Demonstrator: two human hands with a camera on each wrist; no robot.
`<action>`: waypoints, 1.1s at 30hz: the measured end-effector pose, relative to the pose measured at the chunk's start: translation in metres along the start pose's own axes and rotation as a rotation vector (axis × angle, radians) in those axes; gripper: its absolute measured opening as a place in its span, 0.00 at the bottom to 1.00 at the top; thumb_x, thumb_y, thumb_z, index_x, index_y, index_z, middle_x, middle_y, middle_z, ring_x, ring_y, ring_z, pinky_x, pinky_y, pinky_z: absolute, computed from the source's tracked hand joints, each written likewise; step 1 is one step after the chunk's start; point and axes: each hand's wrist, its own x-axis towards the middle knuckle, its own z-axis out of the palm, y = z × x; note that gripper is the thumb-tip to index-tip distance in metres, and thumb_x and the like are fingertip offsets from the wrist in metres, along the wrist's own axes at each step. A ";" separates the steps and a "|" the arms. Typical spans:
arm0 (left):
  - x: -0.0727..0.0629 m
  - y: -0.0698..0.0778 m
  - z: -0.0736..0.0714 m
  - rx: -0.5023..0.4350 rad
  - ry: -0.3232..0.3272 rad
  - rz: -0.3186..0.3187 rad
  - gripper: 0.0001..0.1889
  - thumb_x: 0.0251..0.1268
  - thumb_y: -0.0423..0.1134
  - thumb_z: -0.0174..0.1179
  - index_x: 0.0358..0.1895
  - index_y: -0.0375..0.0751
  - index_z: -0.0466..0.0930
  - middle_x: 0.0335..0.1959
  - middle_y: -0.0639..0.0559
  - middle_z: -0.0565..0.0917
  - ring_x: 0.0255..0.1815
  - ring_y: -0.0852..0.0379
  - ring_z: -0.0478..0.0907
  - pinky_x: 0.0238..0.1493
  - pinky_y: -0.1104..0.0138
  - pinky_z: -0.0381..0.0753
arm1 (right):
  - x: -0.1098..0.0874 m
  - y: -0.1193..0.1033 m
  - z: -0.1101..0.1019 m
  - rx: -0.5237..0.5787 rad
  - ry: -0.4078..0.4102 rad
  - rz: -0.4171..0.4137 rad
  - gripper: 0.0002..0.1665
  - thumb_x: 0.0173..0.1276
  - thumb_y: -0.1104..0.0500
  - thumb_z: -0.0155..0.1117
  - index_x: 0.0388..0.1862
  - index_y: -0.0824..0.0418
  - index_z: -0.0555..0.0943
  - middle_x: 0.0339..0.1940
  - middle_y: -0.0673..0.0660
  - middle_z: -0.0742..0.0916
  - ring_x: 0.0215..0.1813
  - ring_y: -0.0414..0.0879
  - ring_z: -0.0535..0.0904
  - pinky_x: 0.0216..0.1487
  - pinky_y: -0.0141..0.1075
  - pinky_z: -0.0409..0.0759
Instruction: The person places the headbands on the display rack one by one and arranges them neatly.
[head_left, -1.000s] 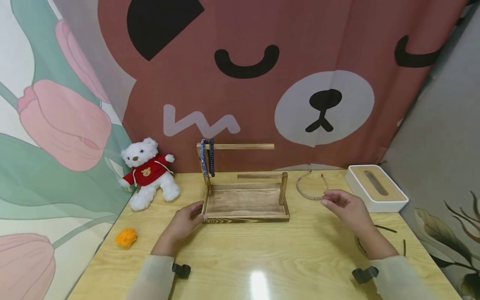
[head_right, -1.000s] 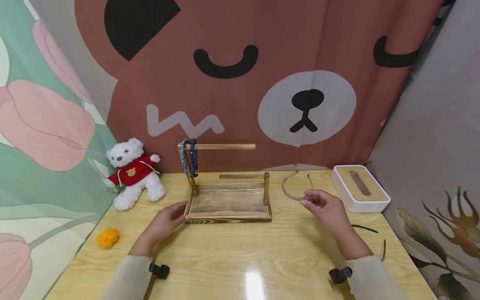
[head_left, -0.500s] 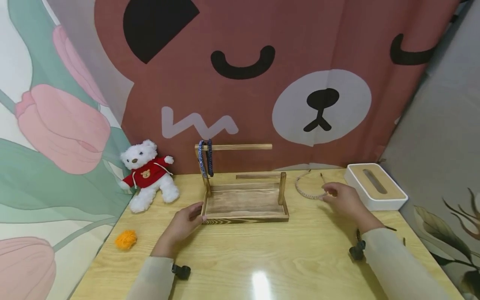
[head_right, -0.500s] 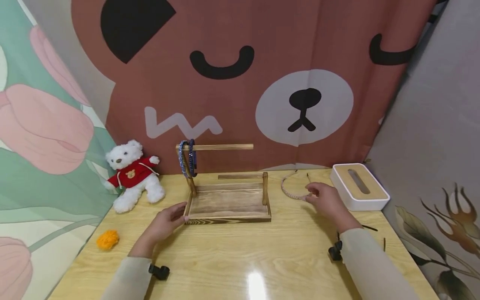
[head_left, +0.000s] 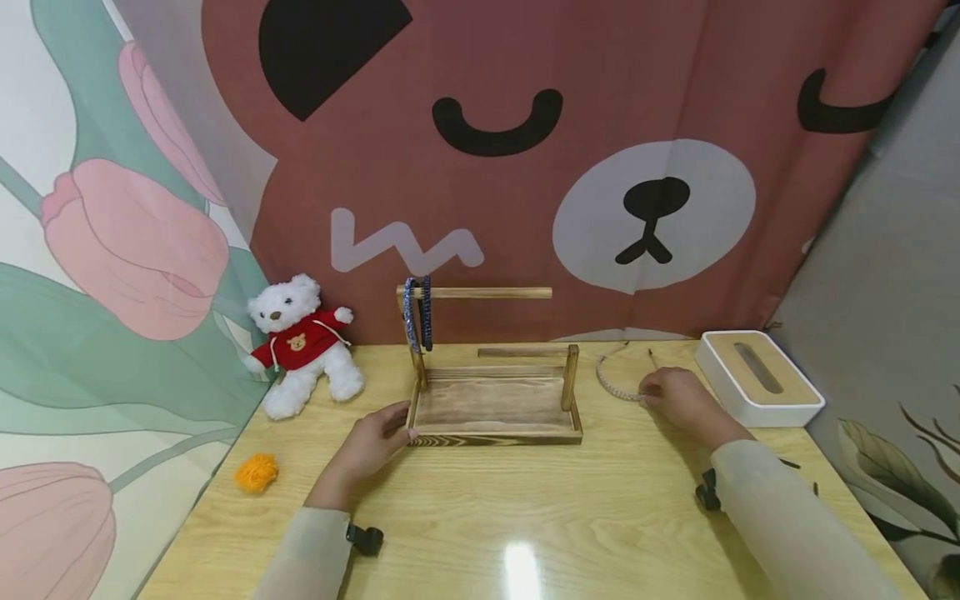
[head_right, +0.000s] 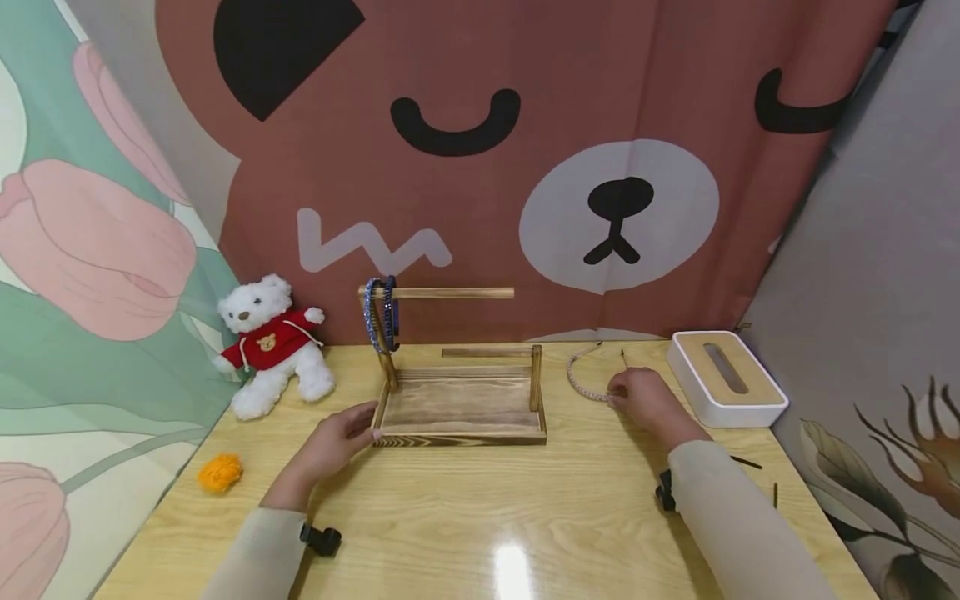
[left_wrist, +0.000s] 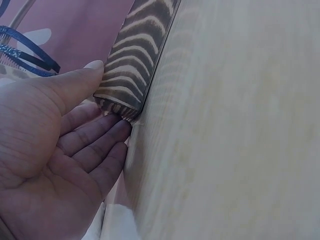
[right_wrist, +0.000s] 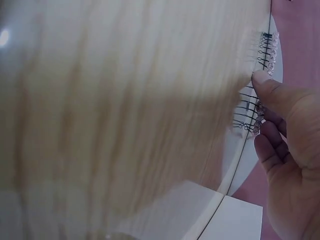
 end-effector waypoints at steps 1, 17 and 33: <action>0.000 0.000 0.000 0.000 -0.001 0.003 0.33 0.82 0.43 0.66 0.83 0.35 0.69 0.74 0.36 0.81 0.75 0.38 0.80 0.78 0.44 0.77 | 0.001 0.000 0.000 -0.006 0.001 -0.006 0.03 0.69 0.62 0.80 0.36 0.58 0.91 0.37 0.55 0.92 0.44 0.56 0.88 0.53 0.58 0.87; 0.001 0.004 -0.001 -0.010 -0.005 0.001 0.34 0.82 0.43 0.66 0.83 0.35 0.68 0.75 0.36 0.81 0.75 0.38 0.79 0.77 0.45 0.78 | -0.011 -0.020 -0.023 0.370 0.205 0.309 0.24 0.84 0.40 0.65 0.57 0.58 0.90 0.47 0.56 0.93 0.47 0.47 0.84 0.45 0.40 0.82; -0.001 0.001 0.000 -0.016 -0.003 -0.014 0.34 0.82 0.44 0.66 0.84 0.36 0.68 0.75 0.36 0.80 0.76 0.39 0.79 0.78 0.46 0.77 | -0.013 -0.066 -0.053 1.832 0.231 0.036 0.15 0.90 0.66 0.48 0.52 0.65 0.84 0.50 0.54 0.87 0.51 0.43 0.79 0.54 0.32 0.83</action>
